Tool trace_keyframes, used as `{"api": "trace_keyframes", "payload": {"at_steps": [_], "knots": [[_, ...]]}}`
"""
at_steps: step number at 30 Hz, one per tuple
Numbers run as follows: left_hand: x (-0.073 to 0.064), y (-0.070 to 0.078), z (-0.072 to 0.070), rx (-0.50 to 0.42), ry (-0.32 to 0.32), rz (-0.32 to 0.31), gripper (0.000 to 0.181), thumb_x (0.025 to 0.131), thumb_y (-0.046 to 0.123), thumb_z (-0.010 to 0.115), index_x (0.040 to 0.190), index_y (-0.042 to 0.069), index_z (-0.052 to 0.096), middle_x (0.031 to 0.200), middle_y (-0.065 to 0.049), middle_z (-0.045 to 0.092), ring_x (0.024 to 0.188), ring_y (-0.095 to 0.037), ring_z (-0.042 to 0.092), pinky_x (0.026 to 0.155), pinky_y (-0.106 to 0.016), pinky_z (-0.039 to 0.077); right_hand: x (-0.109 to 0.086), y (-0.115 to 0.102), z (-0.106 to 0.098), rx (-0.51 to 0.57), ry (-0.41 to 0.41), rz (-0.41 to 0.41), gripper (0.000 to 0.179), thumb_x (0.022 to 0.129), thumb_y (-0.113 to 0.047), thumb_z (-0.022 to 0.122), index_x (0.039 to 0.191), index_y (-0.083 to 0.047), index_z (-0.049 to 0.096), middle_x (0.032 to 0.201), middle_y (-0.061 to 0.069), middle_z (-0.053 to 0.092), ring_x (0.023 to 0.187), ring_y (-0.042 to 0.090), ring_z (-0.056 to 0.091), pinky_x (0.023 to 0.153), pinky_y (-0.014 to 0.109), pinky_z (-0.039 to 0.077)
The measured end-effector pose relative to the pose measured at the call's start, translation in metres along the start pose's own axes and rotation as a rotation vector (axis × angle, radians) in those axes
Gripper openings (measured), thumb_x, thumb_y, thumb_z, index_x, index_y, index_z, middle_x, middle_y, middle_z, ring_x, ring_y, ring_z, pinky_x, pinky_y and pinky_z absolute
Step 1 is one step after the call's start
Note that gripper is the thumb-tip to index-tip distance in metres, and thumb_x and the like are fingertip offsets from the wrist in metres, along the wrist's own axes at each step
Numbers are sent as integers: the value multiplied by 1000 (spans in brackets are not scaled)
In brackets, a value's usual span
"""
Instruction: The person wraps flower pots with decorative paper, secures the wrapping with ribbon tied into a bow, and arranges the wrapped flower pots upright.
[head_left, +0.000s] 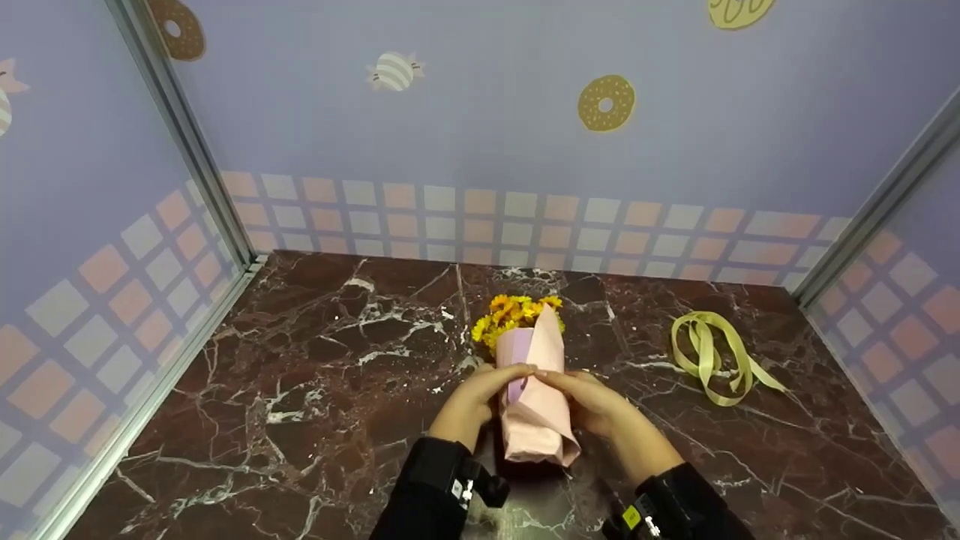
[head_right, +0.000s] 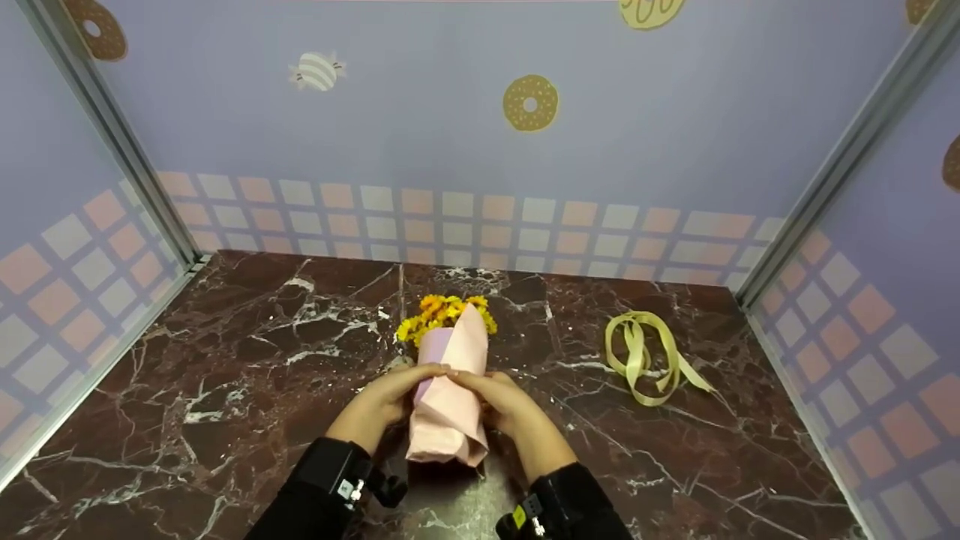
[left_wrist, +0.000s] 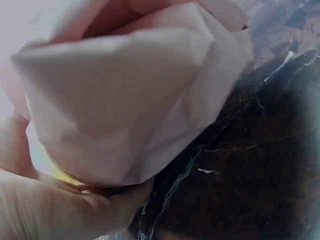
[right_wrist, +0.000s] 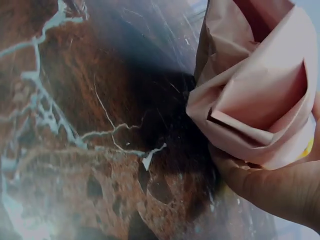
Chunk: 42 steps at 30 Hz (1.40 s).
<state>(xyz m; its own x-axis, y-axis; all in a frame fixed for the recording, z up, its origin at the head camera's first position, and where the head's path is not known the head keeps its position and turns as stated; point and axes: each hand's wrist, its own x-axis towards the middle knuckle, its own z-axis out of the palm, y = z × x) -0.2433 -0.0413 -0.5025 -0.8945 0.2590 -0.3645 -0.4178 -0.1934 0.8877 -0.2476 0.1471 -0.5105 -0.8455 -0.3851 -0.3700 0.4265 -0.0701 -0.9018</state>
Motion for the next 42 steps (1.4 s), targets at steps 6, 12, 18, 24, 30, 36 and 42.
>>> {"api": "trace_keyframes", "payload": {"at_steps": [6, 12, 18, 24, 30, 36, 42], "knots": [[6, -1, 3, 23, 6, -31, 50, 78, 24, 79, 113, -5, 58, 95, -13, 68, 82, -23, 66, 81, -37, 55, 1, 9, -6, 28, 3, -20, 33, 95, -20, 59, 117, 4, 55, 97, 8, 69, 91, 21, 66, 85, 37, 54], [9, -5, 12, 74, 39, 17, 56, 76, 26, 80, 116, -5, 56, 100, -13, 67, 86, -24, 65, 84, -35, 53, -1, 17, -16, 71, -32, -41, 30, 97, -24, 55, 112, 1, 60, 99, 11, 70, 96, 23, 65, 89, 39, 52], [9, -4, 17, 69, 86, 59, 67, 75, 23, 81, 125, -7, 47, 111, -18, 61, 95, -29, 62, 89, -38, 50, -5, 23, -22, 153, -73, -41, 30, 100, -27, 50, 115, -1, 57, 108, 10, 68, 103, 23, 63, 94, 40, 49], [11, -5, 16, 52, 135, 81, 73, 72, 20, 83, 127, -7, 42, 113, -19, 57, 101, -30, 59, 92, -37, 48, -10, 34, -28, 311, -85, -41, 28, 106, -25, 38, 123, -2, 43, 110, 8, 66, 104, 22, 61, 94, 38, 48], [15, -4, 11, 66, 229, 97, 74, 71, 20, 84, 127, -8, 44, 114, -20, 56, 103, -32, 56, 95, -41, 46, -6, 39, -29, 424, -50, -37, 66, 106, -32, 33, 150, 7, 3, 154, 30, 17, 125, 27, 48, 107, 40, 39], [16, -6, 18, 93, 255, 102, 88, 70, 22, 84, 135, -10, 34, 122, -24, 50, 112, -37, 52, 101, -43, 43, -8, 39, -28, 429, -18, -43, 63, 107, -29, 34, 150, 8, 7, 141, 24, 39, 111, 21, 58, 104, 40, 41], [17, -6, 19, 82, 268, 95, 94, 70, 23, 84, 140, -9, 29, 126, -25, 47, 116, -38, 50, 103, -42, 41, -12, 40, -18, 387, 95, -117, 28, 106, -17, 38, 125, 1, 45, 105, 6, 65, 97, 18, 63, 88, 36, 52]]}}
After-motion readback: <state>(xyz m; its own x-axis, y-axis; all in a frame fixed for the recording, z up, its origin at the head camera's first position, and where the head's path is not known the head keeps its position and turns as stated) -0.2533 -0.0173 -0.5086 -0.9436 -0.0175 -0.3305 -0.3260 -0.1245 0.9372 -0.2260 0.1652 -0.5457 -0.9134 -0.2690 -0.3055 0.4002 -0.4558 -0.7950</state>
